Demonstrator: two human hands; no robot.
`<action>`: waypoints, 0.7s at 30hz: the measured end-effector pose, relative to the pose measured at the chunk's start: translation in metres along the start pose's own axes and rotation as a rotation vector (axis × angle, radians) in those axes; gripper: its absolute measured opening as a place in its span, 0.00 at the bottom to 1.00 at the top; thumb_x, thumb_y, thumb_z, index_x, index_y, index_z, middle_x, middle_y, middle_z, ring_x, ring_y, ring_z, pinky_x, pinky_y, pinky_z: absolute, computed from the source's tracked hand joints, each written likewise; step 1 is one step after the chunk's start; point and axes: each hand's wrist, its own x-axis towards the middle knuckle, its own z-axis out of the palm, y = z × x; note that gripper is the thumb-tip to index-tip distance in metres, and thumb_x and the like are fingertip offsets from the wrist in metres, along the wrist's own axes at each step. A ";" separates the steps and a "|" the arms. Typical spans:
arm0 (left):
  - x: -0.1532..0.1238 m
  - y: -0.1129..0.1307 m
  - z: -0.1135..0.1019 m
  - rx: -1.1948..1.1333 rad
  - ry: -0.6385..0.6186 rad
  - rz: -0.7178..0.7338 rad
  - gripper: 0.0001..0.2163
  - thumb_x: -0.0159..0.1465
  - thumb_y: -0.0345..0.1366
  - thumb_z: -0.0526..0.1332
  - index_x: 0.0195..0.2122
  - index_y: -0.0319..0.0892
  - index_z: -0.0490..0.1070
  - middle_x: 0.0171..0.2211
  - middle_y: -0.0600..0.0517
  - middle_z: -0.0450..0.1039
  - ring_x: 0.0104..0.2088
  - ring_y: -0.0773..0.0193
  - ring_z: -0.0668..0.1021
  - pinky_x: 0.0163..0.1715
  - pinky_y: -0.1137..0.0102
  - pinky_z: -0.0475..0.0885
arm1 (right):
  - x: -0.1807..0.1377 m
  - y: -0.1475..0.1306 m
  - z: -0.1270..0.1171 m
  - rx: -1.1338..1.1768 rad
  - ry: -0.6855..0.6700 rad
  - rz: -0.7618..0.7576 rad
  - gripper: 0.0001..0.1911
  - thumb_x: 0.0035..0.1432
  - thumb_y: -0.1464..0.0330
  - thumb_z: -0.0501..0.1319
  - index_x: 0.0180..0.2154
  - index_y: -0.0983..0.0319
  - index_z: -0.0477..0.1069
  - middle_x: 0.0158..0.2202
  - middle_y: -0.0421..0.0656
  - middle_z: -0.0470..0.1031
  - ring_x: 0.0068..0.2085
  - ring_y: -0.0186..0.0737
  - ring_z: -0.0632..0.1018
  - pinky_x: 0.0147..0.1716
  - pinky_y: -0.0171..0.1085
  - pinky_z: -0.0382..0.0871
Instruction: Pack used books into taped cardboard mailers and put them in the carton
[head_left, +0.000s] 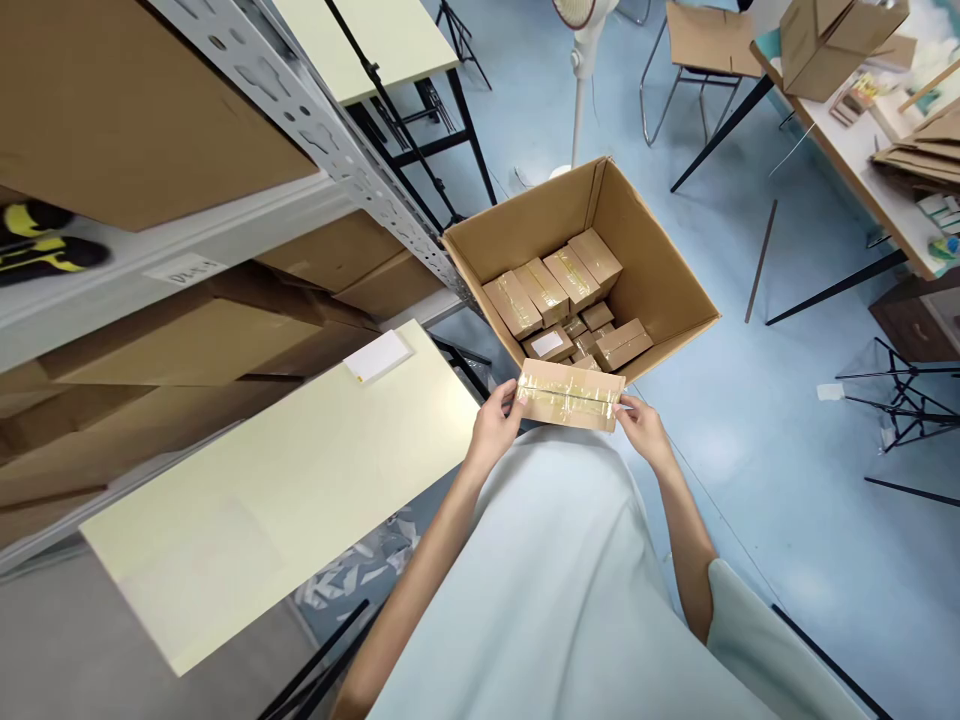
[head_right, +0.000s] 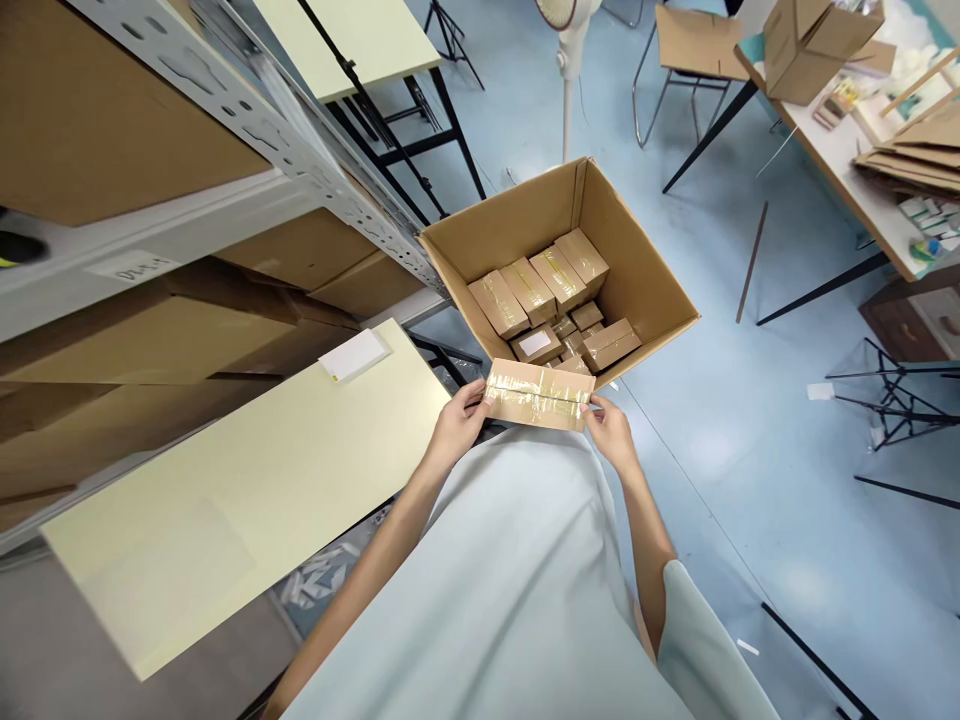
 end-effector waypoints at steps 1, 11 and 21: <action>-0.001 0.000 0.001 0.001 0.004 0.001 0.21 0.70 0.41 0.64 0.61 0.41 0.77 0.62 0.39 0.81 0.61 0.49 0.83 0.67 0.49 0.76 | 0.000 0.001 -0.001 0.003 -0.002 -0.004 0.23 0.68 0.54 0.63 0.56 0.60 0.81 0.56 0.50 0.87 0.49 0.52 0.88 0.54 0.50 0.82; -0.006 -0.002 0.011 0.005 0.068 0.038 0.23 0.70 0.44 0.63 0.62 0.40 0.76 0.64 0.39 0.80 0.64 0.48 0.81 0.67 0.50 0.74 | 0.007 0.009 -0.004 0.007 -0.034 -0.018 0.23 0.67 0.54 0.63 0.56 0.61 0.79 0.58 0.53 0.85 0.50 0.53 0.88 0.55 0.52 0.82; -0.015 -0.005 0.013 0.086 0.059 0.046 0.23 0.70 0.42 0.63 0.65 0.42 0.75 0.64 0.41 0.79 0.63 0.48 0.81 0.68 0.52 0.74 | 0.018 0.008 -0.009 -0.047 -0.076 -0.026 0.20 0.67 0.55 0.63 0.53 0.60 0.78 0.54 0.51 0.87 0.48 0.51 0.88 0.52 0.48 0.81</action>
